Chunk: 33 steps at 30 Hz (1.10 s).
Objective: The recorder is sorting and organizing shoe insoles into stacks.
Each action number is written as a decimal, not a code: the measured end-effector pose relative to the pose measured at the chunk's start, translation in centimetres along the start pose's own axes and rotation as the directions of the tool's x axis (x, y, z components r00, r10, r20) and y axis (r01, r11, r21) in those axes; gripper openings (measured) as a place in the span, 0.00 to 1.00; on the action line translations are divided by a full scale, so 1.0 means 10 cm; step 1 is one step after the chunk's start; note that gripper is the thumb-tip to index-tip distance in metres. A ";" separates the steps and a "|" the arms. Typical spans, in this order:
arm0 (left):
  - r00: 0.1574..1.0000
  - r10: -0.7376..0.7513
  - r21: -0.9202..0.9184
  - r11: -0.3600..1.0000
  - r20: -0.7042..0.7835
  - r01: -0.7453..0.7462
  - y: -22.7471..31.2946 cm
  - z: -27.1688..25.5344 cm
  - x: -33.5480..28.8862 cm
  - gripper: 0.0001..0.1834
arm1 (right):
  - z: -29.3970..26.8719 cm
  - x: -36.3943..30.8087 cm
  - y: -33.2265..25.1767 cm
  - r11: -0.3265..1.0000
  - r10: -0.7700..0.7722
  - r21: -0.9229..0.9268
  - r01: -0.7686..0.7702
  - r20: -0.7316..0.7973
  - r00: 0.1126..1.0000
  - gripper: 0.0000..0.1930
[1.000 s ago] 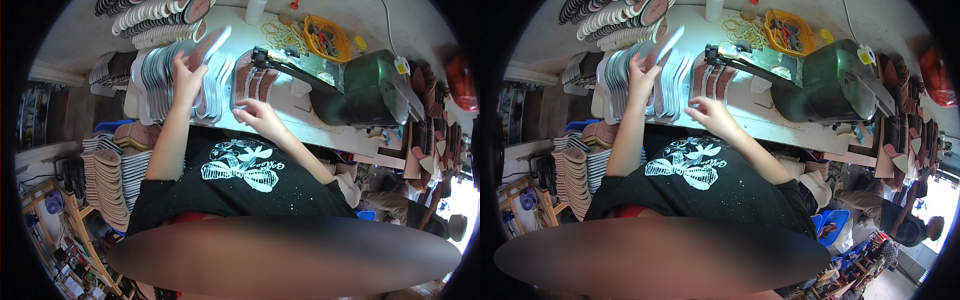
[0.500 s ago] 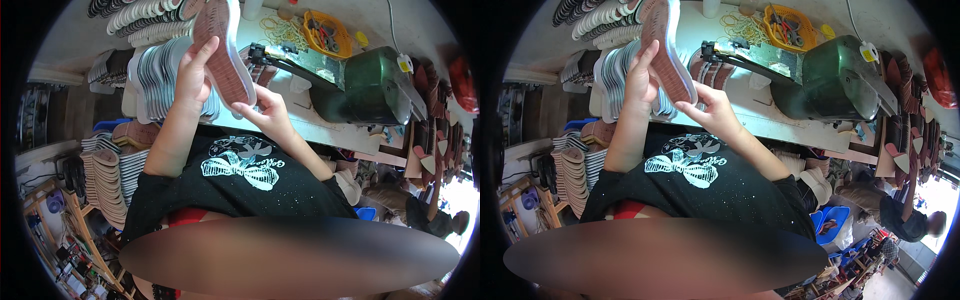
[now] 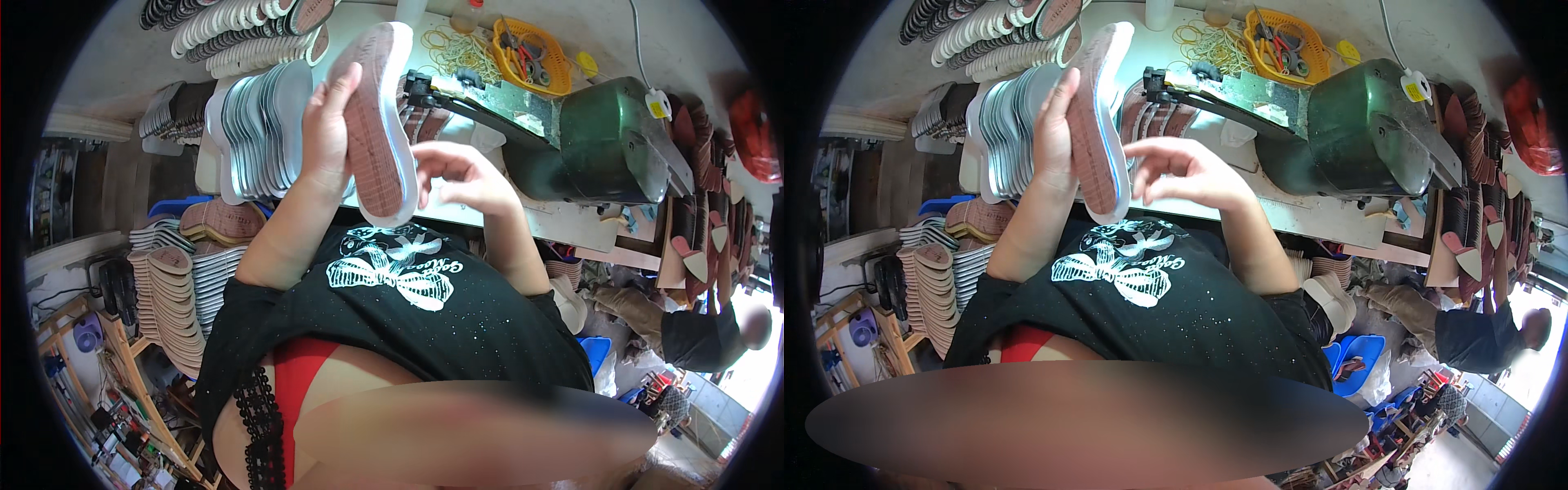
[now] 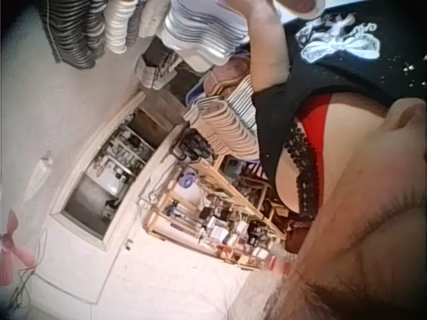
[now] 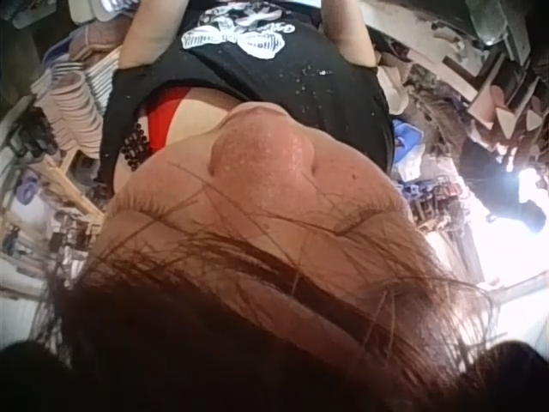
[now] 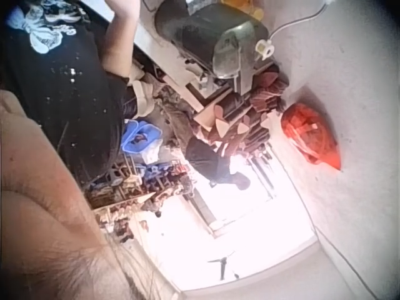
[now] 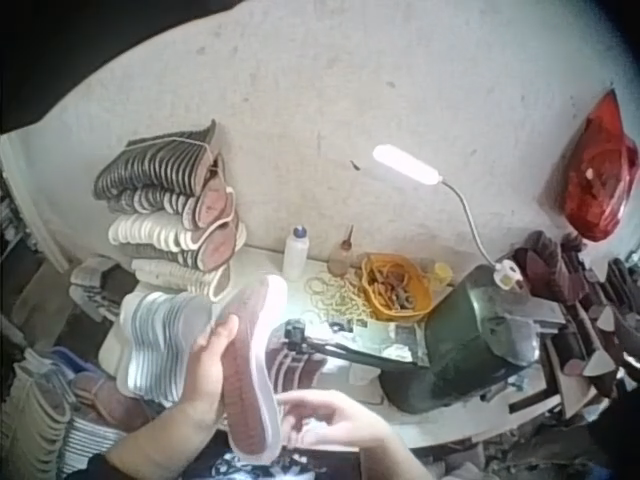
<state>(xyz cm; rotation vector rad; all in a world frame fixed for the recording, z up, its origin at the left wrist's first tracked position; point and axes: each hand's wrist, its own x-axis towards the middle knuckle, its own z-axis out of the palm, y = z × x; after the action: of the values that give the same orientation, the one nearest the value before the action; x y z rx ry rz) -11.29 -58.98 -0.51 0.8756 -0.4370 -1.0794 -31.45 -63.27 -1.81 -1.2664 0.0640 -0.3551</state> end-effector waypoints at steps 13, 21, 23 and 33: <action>0.947 -0.098 0.038 0.995 0.305 0.091 -0.13 0.19 -0.10 0.19 | -0.18 0.35 -0.05 0.998 -0.030 0.047 0.048 -0.334 0.942 0.10; 0.919 -0.014 0.416 0.894 0.394 -0.164 0.02 0.13 0.09 0.26 | -0.09 0.30 -0.39 0.934 0.090 -0.253 -0.251 -0.512 0.854 0.11; 0.918 0.122 0.468 0.830 0.378 -0.303 -0.05 0.19 0.06 0.32 | -0.08 0.29 -0.39 0.948 0.057 -0.246 -0.202 -0.492 0.869 0.11; 0.920 0.335 0.430 0.814 0.202 -0.391 -0.26 0.23 0.04 0.29 | -0.19 0.29 -0.13 0.984 0.176 0.077 -0.160 -0.353 0.919 0.10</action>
<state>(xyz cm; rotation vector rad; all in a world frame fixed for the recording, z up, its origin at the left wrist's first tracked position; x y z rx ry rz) -14.19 -60.76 -1.21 1.0944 -0.9529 -0.6748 -29.44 -66.24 -0.78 -1.1282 0.4720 -0.4329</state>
